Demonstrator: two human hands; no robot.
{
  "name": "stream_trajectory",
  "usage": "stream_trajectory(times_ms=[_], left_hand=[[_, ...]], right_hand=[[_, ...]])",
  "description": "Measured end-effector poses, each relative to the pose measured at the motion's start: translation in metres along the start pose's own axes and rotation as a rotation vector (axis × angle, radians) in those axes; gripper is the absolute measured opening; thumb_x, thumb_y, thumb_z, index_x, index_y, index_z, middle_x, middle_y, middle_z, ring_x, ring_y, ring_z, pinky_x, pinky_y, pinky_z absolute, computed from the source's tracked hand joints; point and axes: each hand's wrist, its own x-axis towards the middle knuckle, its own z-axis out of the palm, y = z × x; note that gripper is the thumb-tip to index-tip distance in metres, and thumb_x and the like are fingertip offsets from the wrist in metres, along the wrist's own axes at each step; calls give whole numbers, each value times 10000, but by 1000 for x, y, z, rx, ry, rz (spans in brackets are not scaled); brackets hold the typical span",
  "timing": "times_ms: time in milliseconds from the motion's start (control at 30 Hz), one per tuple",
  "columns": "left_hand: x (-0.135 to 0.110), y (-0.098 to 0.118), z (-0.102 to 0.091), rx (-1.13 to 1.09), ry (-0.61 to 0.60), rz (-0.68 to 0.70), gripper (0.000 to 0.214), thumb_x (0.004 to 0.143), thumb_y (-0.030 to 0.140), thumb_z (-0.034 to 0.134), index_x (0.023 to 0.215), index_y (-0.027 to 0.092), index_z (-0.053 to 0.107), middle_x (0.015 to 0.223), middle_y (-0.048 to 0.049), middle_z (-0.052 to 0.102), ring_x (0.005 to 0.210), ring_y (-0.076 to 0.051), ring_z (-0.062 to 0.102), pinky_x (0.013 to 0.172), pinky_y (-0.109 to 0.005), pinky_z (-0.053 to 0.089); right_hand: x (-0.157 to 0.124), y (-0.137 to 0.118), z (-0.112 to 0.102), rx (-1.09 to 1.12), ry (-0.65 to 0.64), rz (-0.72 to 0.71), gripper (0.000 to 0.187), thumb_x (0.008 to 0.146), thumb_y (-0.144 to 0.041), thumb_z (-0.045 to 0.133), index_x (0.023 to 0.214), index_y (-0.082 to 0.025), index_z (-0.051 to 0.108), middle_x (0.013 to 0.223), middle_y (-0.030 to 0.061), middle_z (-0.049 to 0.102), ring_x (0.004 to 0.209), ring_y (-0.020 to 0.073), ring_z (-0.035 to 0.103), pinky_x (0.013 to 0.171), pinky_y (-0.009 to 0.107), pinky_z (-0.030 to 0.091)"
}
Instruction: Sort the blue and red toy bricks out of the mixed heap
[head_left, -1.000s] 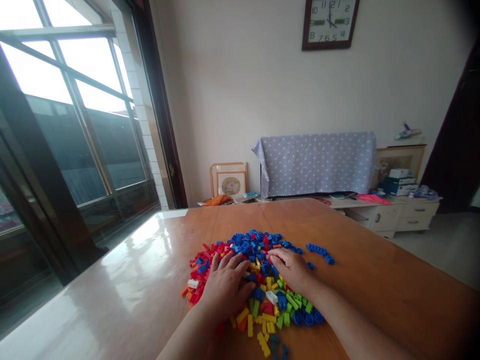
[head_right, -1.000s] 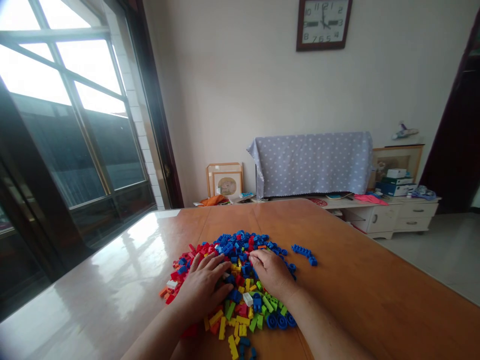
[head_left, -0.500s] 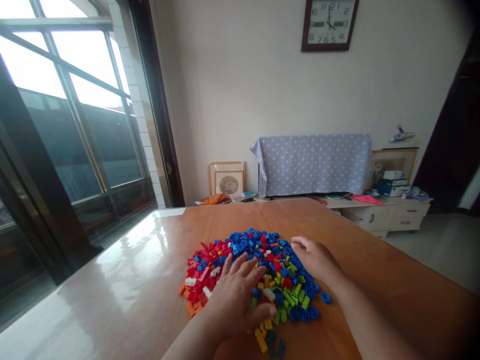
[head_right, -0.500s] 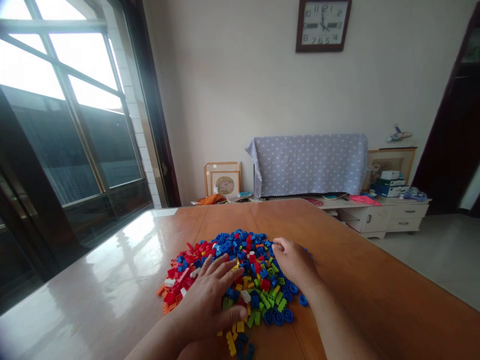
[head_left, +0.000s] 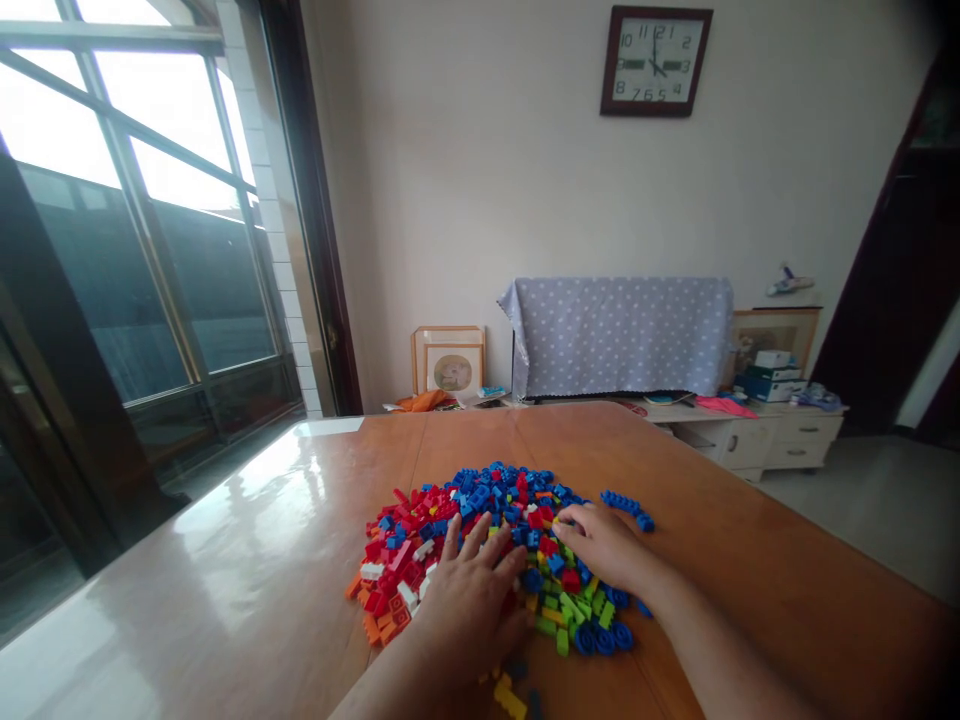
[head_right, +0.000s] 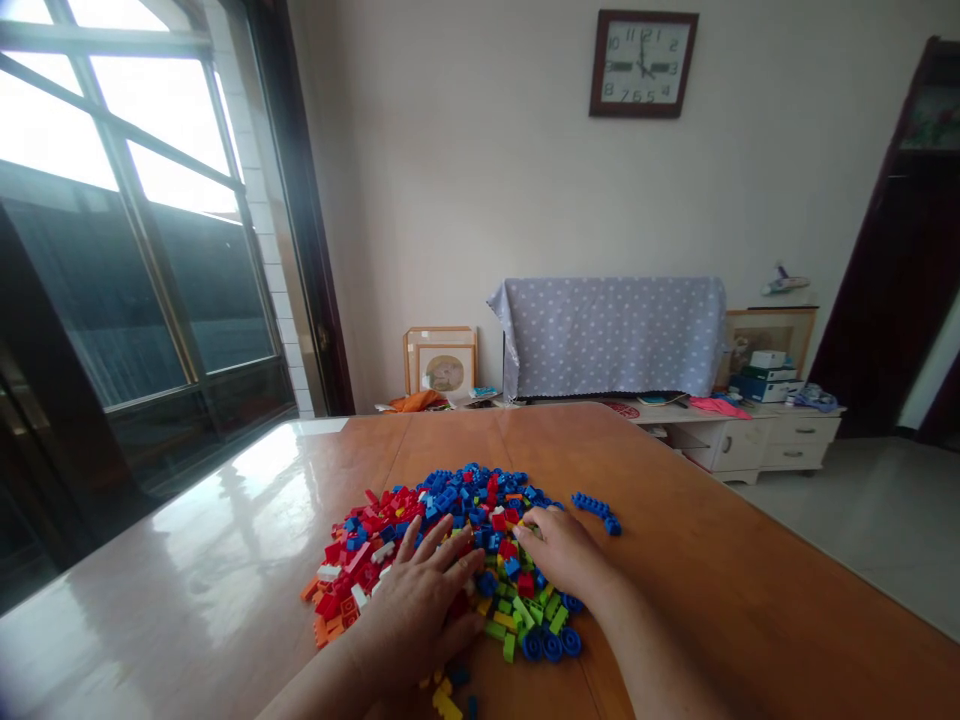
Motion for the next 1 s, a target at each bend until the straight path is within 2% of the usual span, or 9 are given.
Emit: stream_trajectory(times_ms=[233,300,400,500,600,733,833,1000], left_hand=[[3,-12,-9,93,46,-121,521,920,476,574,1427,372,517,1559,-36,453,1500,-387,253,1194,-726,41],[4,-14,-10,119,68,-158,528,937,463,549,1452,355,495,1559,-44,454,1505,-391,239,1195,-723,42],[3,-14,-11,126,112,-172,534,975,492,477,1485,336,457,1574,-53,431,1513,-385,221,1200,-714,48],[0,-6,-13,72,86,-80,674,931,642,483,1532,355,374,1610,-49,368,1517,-396,197,1196,-722,53],[-4,8,-16,-12,-16,79,901,818,779,536,1575,382,251,1641,-37,298,1518,-418,173,1194,-724,40],[-5,22,-13,-63,-139,220,1019,748,851,534,1587,413,156,1674,-15,179,1515,-434,165,1185,-733,42],[-3,22,-8,-2,-116,194,948,798,827,494,1585,401,183,1674,-24,176,1519,-424,159,1187,-731,38],[4,3,3,185,69,15,678,930,671,446,1540,390,350,1637,-17,304,1523,-388,187,1200,-719,7]], right_hand=[[-3,-32,6,332,39,-171,301,958,-374,487,1045,-237,741,1031,64,713,966,214,667,866,326,520],[-4,-36,3,432,32,-161,326,962,-392,479,1109,-239,727,1071,59,716,928,202,684,818,312,547],[-3,-33,-6,525,54,-68,377,951,-455,485,1162,-230,703,1028,51,734,772,189,696,705,304,564],[1,-20,-18,536,191,35,421,932,-523,504,1142,-217,703,956,47,746,716,193,689,691,312,553],[5,-6,-29,556,356,144,463,913,-575,507,1101,-204,710,930,57,741,696,196,680,653,302,529],[8,6,-34,581,486,213,462,891,-593,522,1024,-195,716,900,59,731,699,193,670,654,293,506],[7,6,-33,584,517,214,453,897,-592,519,999,-196,714,881,52,725,710,189,665,679,295,500],[5,0,-34,598,577,184,487,902,-615,514,1035,-188,706,914,64,727,727,193,669,698,303,504]])
